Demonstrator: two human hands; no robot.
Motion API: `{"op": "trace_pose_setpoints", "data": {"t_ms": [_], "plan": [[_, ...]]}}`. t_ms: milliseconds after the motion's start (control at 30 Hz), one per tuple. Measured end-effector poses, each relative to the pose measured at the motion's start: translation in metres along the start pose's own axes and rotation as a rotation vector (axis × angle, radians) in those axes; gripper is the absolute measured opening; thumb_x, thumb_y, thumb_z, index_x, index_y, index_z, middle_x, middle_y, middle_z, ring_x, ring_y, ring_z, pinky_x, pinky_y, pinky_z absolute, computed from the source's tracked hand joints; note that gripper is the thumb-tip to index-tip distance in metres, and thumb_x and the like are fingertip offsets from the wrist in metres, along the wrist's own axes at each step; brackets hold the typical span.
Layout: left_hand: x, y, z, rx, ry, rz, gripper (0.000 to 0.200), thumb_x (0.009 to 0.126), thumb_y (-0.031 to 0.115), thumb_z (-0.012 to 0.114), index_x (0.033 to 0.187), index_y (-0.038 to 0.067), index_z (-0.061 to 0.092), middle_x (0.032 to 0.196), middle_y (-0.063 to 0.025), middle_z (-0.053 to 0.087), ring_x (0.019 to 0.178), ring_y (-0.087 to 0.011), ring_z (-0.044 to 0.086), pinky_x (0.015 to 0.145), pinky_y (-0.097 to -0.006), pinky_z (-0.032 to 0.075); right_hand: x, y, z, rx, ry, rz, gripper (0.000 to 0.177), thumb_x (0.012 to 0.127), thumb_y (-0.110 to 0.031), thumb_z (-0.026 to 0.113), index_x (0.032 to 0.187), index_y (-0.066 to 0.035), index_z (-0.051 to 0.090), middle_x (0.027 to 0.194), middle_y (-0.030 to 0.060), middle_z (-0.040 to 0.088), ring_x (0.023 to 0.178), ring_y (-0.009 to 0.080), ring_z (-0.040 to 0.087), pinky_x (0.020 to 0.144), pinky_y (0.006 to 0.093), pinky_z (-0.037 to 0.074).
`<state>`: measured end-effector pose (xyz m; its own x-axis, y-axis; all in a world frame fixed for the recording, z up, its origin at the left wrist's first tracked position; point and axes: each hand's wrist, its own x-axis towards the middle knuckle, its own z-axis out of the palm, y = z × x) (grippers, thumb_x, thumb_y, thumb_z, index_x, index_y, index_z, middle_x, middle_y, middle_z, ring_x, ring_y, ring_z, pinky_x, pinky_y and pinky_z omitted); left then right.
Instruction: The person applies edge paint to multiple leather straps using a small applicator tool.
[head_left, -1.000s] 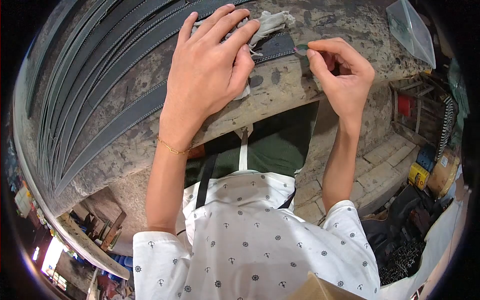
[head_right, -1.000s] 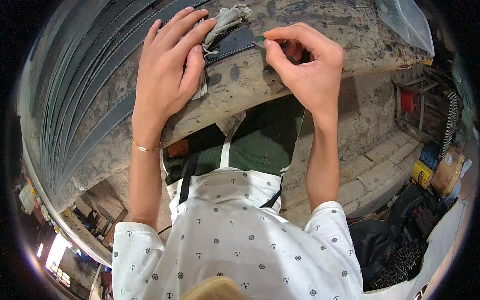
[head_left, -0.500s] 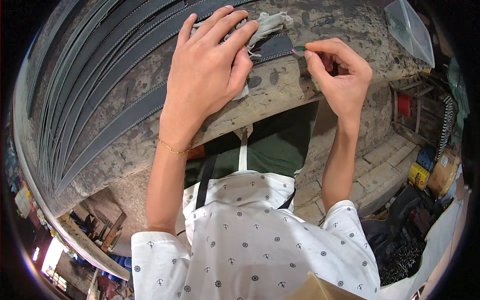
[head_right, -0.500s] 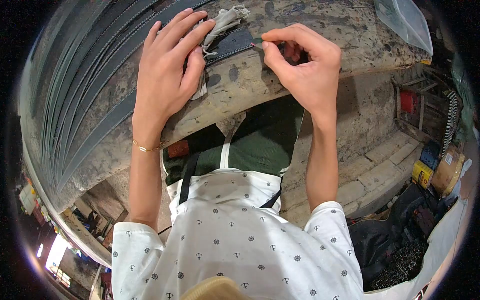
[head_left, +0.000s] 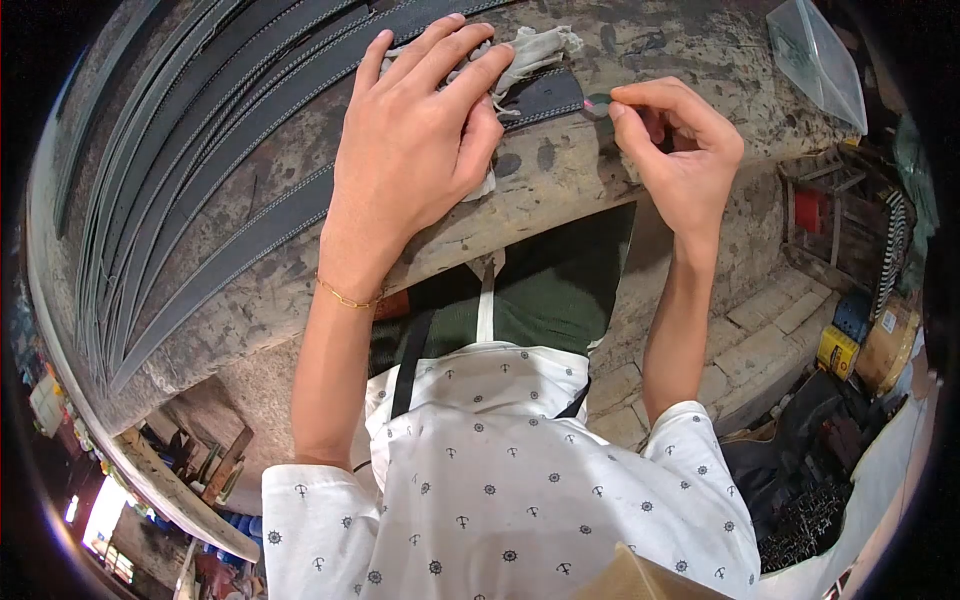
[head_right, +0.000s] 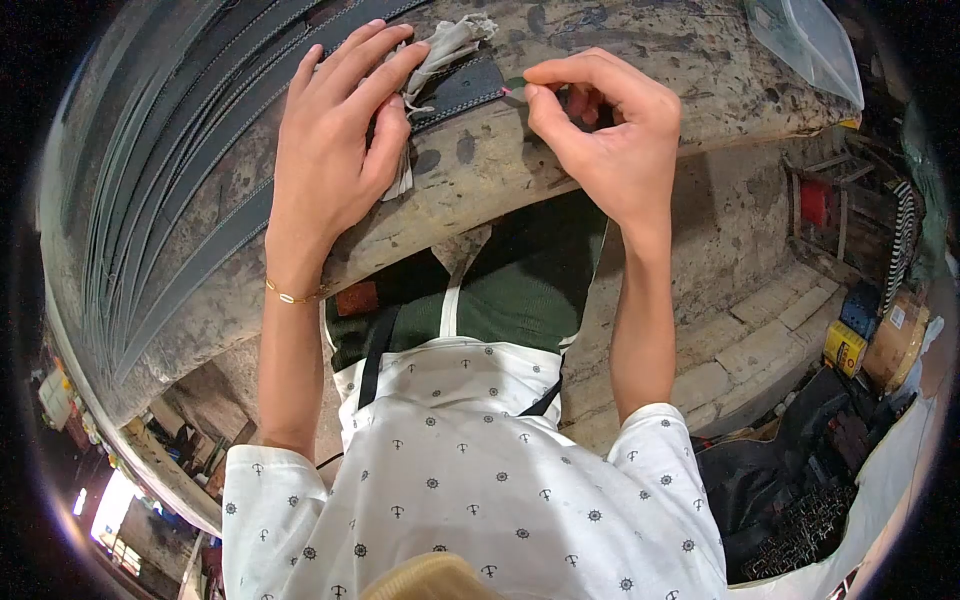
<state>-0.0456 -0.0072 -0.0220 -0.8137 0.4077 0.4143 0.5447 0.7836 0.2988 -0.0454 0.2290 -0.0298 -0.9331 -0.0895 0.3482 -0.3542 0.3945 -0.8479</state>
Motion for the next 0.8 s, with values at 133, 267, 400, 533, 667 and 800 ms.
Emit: {"op": "trace_pose_setpoints", "data": {"t_ms": [133, 267, 400, 533, 667, 800], "plan": [[-0.0032, -0.0016, 0.0033, -0.011, 0.015, -0.008, 0.038, 0.090, 0.009, 0.054, 0.125, 0.011, 0.068, 0.134, -0.0088, 0.064, 0.133, -0.0281, 0.055, 0.113, -0.0549, 0.036, 0.0005, 0.0001, 0.0007, 0.013, 0.003, -0.005, 0.009, 0.078, 0.001, 0.073, 0.087, -0.002, 0.074, 0.073, -0.0008, 0.063, 0.062, 0.0057, 0.051, 0.056, 0.0219, 0.039], [-0.0052, -0.0030, 0.0053, -0.024, 0.029, -0.021, 0.037, 0.090, 0.010, 0.055, 0.125, 0.011, 0.068, 0.135, -0.0083, 0.064, 0.134, -0.0282, 0.054, 0.114, -0.0549, 0.035, 0.0008, -0.0010, -0.0008, -0.041, -0.036, -0.027, 0.009, 0.079, 0.001, 0.073, 0.087, -0.002, 0.074, 0.073, -0.0009, 0.064, 0.062, 0.0056, 0.051, 0.056, 0.0219, 0.039], [-0.0012, 0.0006, 0.0007, 0.000, 0.025, 0.010, 0.036, 0.089, 0.009, 0.057, 0.123, 0.010, 0.069, 0.132, -0.0104, 0.064, 0.129, -0.0323, 0.055, 0.111, -0.0529, 0.038, 0.0006, -0.0006, 0.0001, 0.026, 0.030, 0.016, 0.009, 0.078, 0.001, 0.074, 0.087, -0.002, 0.074, 0.072, -0.0003, 0.063, 0.062, 0.0059, 0.051, 0.056, 0.0219, 0.039], [-0.0035, -0.0048, 0.0073, -0.030, 0.127, -0.001, 0.031, 0.084, 0.010, 0.063, 0.114, 0.008, 0.071, 0.124, -0.0131, 0.063, 0.120, -0.0352, 0.055, 0.104, -0.0500, 0.044, 0.0010, -0.0007, 0.0005, -0.022, -0.002, -0.025, 0.009, 0.078, 0.001, 0.074, 0.087, -0.002, 0.074, 0.071, -0.0001, 0.062, 0.062, 0.0061, 0.051, 0.056, 0.0218, 0.039], [-0.0045, -0.0024, 0.0055, -0.055, 0.138, -0.030, 0.030, 0.083, 0.008, 0.066, 0.113, 0.007, 0.073, 0.123, -0.0132, 0.063, 0.116, -0.0354, 0.056, 0.098, -0.0450, 0.047, 0.0018, -0.0008, -0.0008, -0.030, -0.022, -0.024, 0.009, 0.078, 0.001, 0.074, 0.087, -0.002, 0.074, 0.071, -0.0001, 0.062, 0.061, 0.0061, 0.050, 0.055, 0.0220, 0.039], [-0.0056, -0.0027, 0.0040, -0.087, 0.157, -0.031, 0.027, 0.082, 0.007, 0.069, 0.109, 0.005, 0.072, 0.120, -0.0128, 0.064, 0.115, -0.0338, 0.057, 0.097, -0.0427, 0.049, 0.0014, 0.0023, -0.0017, -0.001, -0.025, -0.035, 0.010, 0.079, 0.001, 0.075, 0.088, -0.002, 0.074, 0.072, -0.0003, 0.063, 0.061, 0.0058, 0.051, 0.055, 0.0216, 0.039]]}}
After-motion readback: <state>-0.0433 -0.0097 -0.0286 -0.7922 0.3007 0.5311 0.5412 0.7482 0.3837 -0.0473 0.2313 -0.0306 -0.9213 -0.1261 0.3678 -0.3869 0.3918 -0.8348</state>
